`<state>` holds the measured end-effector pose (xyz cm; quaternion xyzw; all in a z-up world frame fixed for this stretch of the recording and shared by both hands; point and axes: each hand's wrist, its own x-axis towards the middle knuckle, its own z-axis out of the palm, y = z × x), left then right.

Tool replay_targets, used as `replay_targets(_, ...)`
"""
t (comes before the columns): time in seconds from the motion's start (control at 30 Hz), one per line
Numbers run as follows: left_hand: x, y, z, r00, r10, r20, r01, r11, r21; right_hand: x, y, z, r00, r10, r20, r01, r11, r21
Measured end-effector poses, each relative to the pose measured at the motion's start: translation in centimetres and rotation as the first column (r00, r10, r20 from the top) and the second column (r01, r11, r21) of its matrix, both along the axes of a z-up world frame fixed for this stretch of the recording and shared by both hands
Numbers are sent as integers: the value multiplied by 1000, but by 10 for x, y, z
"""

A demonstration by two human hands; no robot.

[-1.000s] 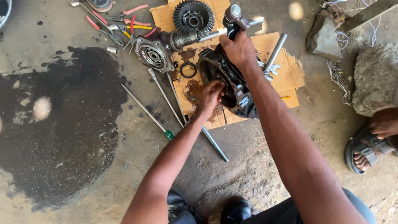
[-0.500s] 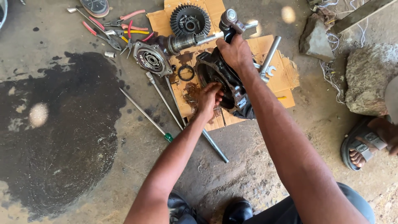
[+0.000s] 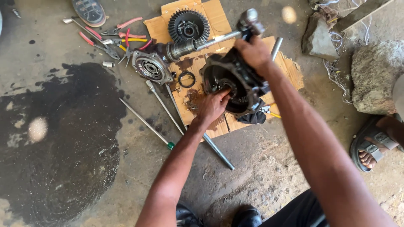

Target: Disassembling and cleaning mechanical engine/gearbox components in an auto shop.

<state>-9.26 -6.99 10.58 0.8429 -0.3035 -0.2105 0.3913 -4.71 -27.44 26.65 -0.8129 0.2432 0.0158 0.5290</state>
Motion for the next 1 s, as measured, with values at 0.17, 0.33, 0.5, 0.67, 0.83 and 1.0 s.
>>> replay_targets(0.17, 1, -19, 5, 993, -56, 100, 72, 985, -158, -35, -55, -4, 985, -173, 8, 164, 945, 284)
replay_targets(0.33, -3, -42, 5, 957, -204, 207, 237, 959, -154, -93, -121, -56, 912, -398, -97, 409, 902, 139)
replay_targets(0.5, -15, -54, 23, 876, -316, 366, 399, 899, -180, -151, -141, -110, 847, -531, 31, 485, 795, 365)
replay_targets(0.67, -6, -63, 5, 821, -439, 364, 505, 857, -106, -173, -145, -141, 743, -662, -98, 602, 598, 529)
replay_targets(0.83, 0, -58, 1, 500, -439, 746, 696, 717, -45, -173, -142, -154, 700, -699, -148, 642, 525, 558)
replay_targets(1.0, 3, -49, 11, 425, -522, 739, 731, 680, 61, -169, -121, -121, 721, -689, -79, 645, 624, 441)
